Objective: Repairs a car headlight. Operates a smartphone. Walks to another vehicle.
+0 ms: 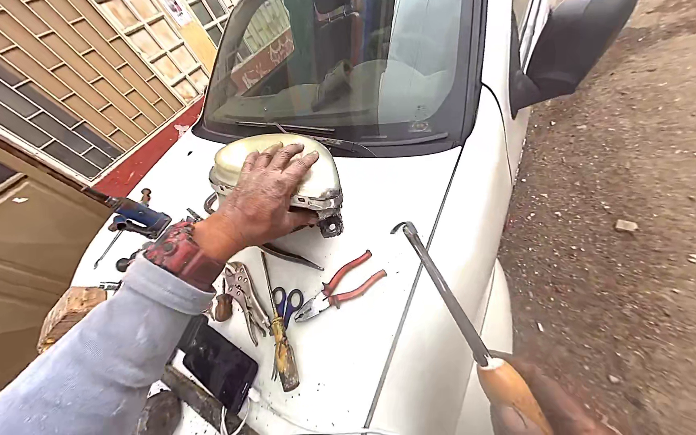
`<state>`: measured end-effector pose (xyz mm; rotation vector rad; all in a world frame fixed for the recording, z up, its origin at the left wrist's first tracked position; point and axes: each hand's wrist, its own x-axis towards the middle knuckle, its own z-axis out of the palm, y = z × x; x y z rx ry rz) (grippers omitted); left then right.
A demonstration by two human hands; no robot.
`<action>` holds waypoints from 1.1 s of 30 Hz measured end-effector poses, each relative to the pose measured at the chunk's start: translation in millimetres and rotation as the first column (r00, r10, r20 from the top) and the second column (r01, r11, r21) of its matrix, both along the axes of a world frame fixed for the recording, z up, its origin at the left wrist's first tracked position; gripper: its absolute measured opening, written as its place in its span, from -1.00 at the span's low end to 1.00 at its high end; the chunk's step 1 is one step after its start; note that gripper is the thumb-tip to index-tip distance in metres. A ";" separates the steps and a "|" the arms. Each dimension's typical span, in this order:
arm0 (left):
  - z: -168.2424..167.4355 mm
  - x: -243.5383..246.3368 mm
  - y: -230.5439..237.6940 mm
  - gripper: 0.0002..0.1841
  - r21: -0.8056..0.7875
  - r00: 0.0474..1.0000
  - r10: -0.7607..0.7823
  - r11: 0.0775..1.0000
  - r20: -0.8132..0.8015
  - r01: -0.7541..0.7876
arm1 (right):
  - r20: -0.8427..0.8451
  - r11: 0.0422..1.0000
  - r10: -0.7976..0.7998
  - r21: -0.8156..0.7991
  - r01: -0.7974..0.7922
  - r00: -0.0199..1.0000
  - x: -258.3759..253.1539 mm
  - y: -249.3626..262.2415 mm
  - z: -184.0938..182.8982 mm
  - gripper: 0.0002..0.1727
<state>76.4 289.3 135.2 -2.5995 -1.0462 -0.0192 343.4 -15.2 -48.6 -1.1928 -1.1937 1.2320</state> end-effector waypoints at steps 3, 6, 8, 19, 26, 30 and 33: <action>3.1 2.2 5.9 0.12 -0.057 0.999 0.034 0.998 -0.023 -0.035 | 0.152 0.999 0.027 0.020 -0.030 0.988 -5.7 4.1 13.8 -0.39; 6.4 0.3 8.5 0.15 -0.066 0.999 0.013 0.998 -0.037 -0.015 | 0.229 0.996 0.044 0.061 -0.060 0.972 -13.5 8.9 19.1 -0.43; 5.9 -1.2 12.5 0.14 -0.052 0.999 -0.004 0.999 -0.040 0.002 | 0.240 0.995 0.054 0.067 -0.072 0.969 -18.1 9.1 21.7 -0.44; -0.4 -4.6 16.1 0.11 -0.015 1.000 -0.016 1.000 0.021 0.016 | 0.207 0.995 0.039 0.084 -0.058 0.977 -33.4 10.1 23.7 -0.48; -2.5 -5.3 16.6 0.10 -0.008 0.999 -0.018 1.000 0.042 0.019 | 0.183 0.995 0.042 0.083 -0.058 0.982 -36.7 12.2 23.6 -0.47; -3.0 -5.0 16.2 0.10 0.004 0.999 -0.014 1.000 0.039 0.014 | 0.157 0.993 0.052 0.096 -0.068 0.986 -35.9 14.3 19.7 -0.48; -4.2 -4.9 16.8 0.08 0.013 0.999 -0.014 1.000 0.038 0.014 | 0.142 0.993 0.063 0.089 -0.076 0.988 -33.4 16.6 19.1 -0.48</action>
